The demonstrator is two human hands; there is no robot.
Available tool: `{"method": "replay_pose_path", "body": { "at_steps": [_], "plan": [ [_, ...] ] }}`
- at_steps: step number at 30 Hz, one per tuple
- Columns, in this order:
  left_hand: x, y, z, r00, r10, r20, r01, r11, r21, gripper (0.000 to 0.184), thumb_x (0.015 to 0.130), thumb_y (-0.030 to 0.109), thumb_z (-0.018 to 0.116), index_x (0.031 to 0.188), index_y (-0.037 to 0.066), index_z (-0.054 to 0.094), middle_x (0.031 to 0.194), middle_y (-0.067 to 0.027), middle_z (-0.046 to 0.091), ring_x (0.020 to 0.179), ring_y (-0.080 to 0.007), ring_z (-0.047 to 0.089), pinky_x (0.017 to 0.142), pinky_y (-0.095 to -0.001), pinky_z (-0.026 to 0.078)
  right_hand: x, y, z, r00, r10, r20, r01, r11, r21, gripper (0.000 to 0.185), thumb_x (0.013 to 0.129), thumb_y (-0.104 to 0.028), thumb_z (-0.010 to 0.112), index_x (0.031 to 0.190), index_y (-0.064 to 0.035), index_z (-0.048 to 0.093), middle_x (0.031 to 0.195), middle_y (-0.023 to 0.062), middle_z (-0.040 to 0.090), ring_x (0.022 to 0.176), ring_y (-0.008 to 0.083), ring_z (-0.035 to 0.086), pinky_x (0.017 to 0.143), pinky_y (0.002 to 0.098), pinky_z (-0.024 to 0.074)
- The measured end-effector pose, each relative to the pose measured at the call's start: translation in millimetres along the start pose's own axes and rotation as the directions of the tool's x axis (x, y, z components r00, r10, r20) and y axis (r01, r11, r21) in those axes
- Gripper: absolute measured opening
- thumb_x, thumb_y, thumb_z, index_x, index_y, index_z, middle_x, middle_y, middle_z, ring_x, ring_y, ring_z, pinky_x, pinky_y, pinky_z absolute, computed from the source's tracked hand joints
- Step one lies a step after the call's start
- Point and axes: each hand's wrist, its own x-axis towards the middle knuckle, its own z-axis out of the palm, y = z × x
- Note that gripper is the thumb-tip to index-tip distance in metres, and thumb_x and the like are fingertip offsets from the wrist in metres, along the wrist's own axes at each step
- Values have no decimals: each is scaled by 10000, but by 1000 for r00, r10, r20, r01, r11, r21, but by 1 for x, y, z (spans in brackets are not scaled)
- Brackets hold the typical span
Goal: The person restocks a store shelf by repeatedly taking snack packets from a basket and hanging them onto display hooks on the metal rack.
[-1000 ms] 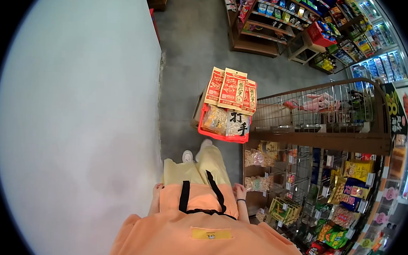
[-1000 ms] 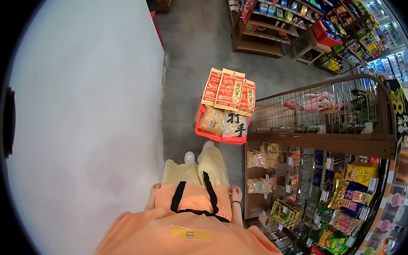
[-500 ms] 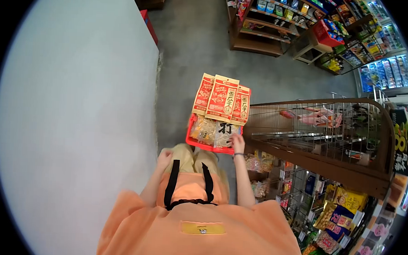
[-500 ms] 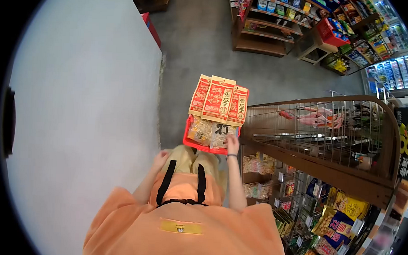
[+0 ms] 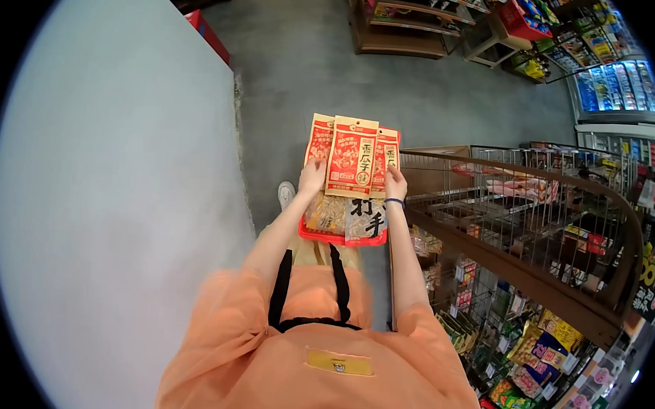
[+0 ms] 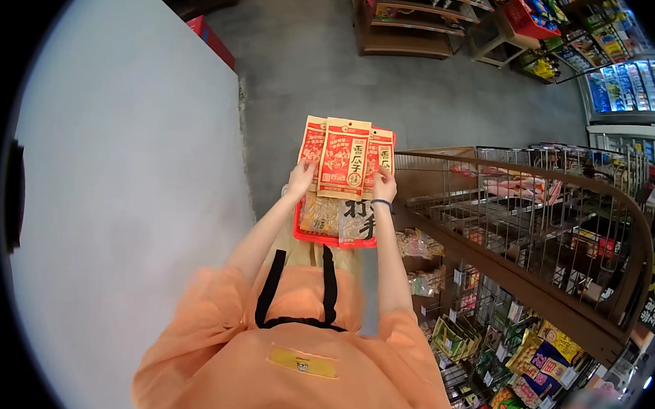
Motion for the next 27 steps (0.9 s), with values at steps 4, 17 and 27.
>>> {"method": "replay_pose_path", "body": {
  "at_steps": [4,17,27],
  "plan": [
    [41,-11,20,998,-16,53,22,992,-121,344,810,301,433,894,-24,511,833,-167,579,802,-278,556,718,-342,415,17,-2,21,989,129,78,-115,980,-164,401,761,-255,554,1059,11,525,1036,157,546,964,214,513,806,287,397],
    [47,-8,46,944,-244,224,311,883,-352,400,836,240,445,1144,-12,404,1114,-122,483,991,-184,469,832,-271,357,27,10,48,938,238,250,-248,969,10,473,825,-193,474,1246,-43,320,1242,119,379,1093,207,407,871,294,344],
    [-8,7,30,942,-274,192,331,848,-414,268,823,171,450,1045,37,381,930,-85,492,800,-146,487,715,-269,390,-31,11,30,987,116,112,-138,967,215,296,801,-213,548,1044,-75,449,804,19,503,689,104,456,612,232,382]
  ]
}}
